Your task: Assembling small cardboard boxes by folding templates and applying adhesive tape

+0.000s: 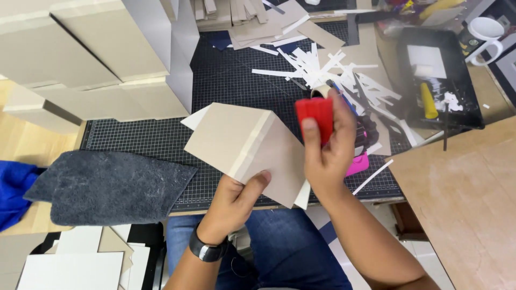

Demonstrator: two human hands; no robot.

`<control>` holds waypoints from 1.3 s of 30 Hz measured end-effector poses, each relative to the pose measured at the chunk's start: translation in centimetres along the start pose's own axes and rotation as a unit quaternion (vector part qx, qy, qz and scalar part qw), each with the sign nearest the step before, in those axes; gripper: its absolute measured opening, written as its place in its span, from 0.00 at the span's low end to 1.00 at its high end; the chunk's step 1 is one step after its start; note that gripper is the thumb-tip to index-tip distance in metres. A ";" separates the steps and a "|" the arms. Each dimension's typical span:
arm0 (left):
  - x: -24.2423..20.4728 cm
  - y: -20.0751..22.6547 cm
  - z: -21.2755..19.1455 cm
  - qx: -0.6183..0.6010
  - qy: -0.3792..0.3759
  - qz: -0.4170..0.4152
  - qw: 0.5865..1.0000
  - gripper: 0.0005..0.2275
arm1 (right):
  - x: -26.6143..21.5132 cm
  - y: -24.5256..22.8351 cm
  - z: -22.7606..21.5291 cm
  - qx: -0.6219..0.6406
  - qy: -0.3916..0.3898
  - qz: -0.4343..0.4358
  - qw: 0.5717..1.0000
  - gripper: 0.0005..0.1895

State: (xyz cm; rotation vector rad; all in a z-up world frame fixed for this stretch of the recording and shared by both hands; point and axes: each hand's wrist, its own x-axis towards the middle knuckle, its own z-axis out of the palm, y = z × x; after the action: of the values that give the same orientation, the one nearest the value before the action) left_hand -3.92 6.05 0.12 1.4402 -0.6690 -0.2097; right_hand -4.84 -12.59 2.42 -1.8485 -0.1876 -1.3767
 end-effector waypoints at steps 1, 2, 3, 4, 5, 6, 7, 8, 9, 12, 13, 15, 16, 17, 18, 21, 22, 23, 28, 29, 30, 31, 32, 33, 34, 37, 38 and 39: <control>0.0 -0.3 -0.1 -0.019 -0.007 0.000 1.000 0.19 | 0.1 -1.2 -0.8 -0.026 -0.011 -0.024 0.999 0.23; -0.2 0.9 0.2 -0.020 -0.009 -0.001 1.000 0.19 | -0.3 -2.2 -1.0 -0.028 -0.010 -0.023 0.999 0.23; -0.2 2.1 0.5 -0.017 -0.018 -0.011 1.000 0.10 | -0.5 -3.1 -1.1 -0.061 -0.075 -0.089 0.991 0.20; -0.2 3.2 0.8 -0.015 -0.026 -0.020 0.999 0.04 | -0.7 -3.9 -1.3 -0.094 -0.140 -0.154 0.973 0.18; -0.1 2.2 0.8 -0.016 -0.024 -0.023 0.999 0.04 | -0.2 -3.1 -0.9 -0.093 -0.143 -0.153 0.973 0.18; 0.0 1.1 0.7 -0.034 -0.009 -0.010 0.999 0.09 | 0.3 -2.2 -0.4 -0.074 -0.106 -0.124 0.984 0.20; 0.2 0.1 0.6 -0.051 0.003 0.005 0.999 0.17 | 0.9 -1.3 0.2 -0.055 -0.066 -0.096 0.992 0.22; -0.4 -0.1 0.5 -0.051 0.004 0.004 0.999 0.17 | 0.3 -1.9 -0.1 -0.055 -0.067 -0.095 0.992 0.22; -0.4 -0.3 0.3 -0.045 -0.004 0.009 0.999 0.17 | 0.1 -2.1 -0.2 -0.054 -0.081 -0.099 0.990 0.22; -0.2 -2.0 -0.4 -0.044 -0.025 0.019 0.999 0.18 | -0.4 -4.2 -0.5 -0.013 -0.119 -0.116 0.986 0.21; 0.0 -2.8 -0.8 -0.050 -0.042 0.028 0.997 0.18 | -0.5 -5.1 -0.4 0.026 -0.139 -0.132 0.981 0.21; 0.1 -0.9 -0.1 -0.051 -0.049 0.024 0.997 0.18 | -0.2 -1.9 -0.5 -0.010 -0.116 -0.132 0.984 0.21; 0.3 0.0 0.3 -0.054 -0.058 0.021 0.997 0.18 | 0.0 -0.3 -0.6 -0.049 -0.090 -0.132 0.986 0.22; 0.5 0.5 0.4 -0.054 -0.056 0.022 0.997 0.18 | -0.1 -1.7 -0.5 -0.047 -0.091 -0.133 0.986 0.22; 0.7 0.9 0.4 -0.051 -0.060 0.046 0.996 0.18 | -0.2 -3.1 -0.3 -0.046 -0.106 -0.144 0.983 0.18; 1.1 1.1 0.0 -0.042 -0.075 0.064 0.994 0.17 | 0.2 -4.0 0.1 -0.001 -0.125 -0.169 0.978 0.15; 1.0 0.8 -0.1 -0.040 -0.087 0.054 0.994 0.16 | 0.2 -3.9 0.0 0.042 -0.133 -0.179 0.974 0.17; 1.0 0.8 0.0 -0.040 -0.086 0.054 0.994 0.16 | 0.4 -2.9 -0.2 0.042 -0.134 -0.179 0.974 0.17; 0.7 -3.1 -0.8 -0.033 -0.099 0.061 0.993 0.17 | -0.7 -3.9 -0.2 0.051 -0.137 -0.196 0.970 0.16; 1.0 -1.5 -0.6 -0.033 -0.103 0.060 0.992 0.17 | -0.6 -3.2 0.0 0.048 -0.135 -0.195 0.970 0.16; 1.2 0.0 -0.3 -0.028 -0.100 0.067 0.992 0.18 | -0.6 -2.4 0.2 0.048 -0.122 -0.190 0.973 0.16; 1.2 1.6 0.0 -0.022 -0.091 0.073 0.993 0.19 | -0.6 -1.7 0.3 0.052 -0.113 -0.186 0.975 0.16; 1.0 1.6 0.1 -0.023 -0.089 0.073 0.993 0.19 | -0.7 -1.3 0.0 0.053 -0.115 -0.186 0.974 0.16; 1.1 1.6 0.0 -0.023 -0.089 0.065 0.994 0.18 | -0.6 -0.7 -0.3 0.025 -0.114 -0.175 0.978 0.18; 1.2 1.7 0.0 -0.022 -0.089 0.058 0.994 0.17 | -0.5 -0.1 -0.5 -0.002 -0.113 -0.165 0.980 0.21; 1.0 1.4 -0.5 -0.026 -0.094 0.058 0.994 0.15 | -1.1 -3.8 -0.4 0.041 -0.145 -0.191 0.970 0.18; 0.9 1.9 -0.6 -0.026 -0.097 0.059 0.993 0.15 | -0.9 -2.2 -0.7 0.038 -0.143 -0.190 0.971 0.18; 0.6 2.3 -0.6 0.007 -0.106 0.012 0.994 0.09 | -0.9 -0.8 -1.0 -0.030 -0.154 -0.173 0.972 0.22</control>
State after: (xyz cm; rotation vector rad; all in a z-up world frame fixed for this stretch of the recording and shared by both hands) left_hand -3.72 6.58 2.46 1.4337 -0.8611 -0.3426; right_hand -6.40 -12.43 2.13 -2.1488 -0.6612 -1.3216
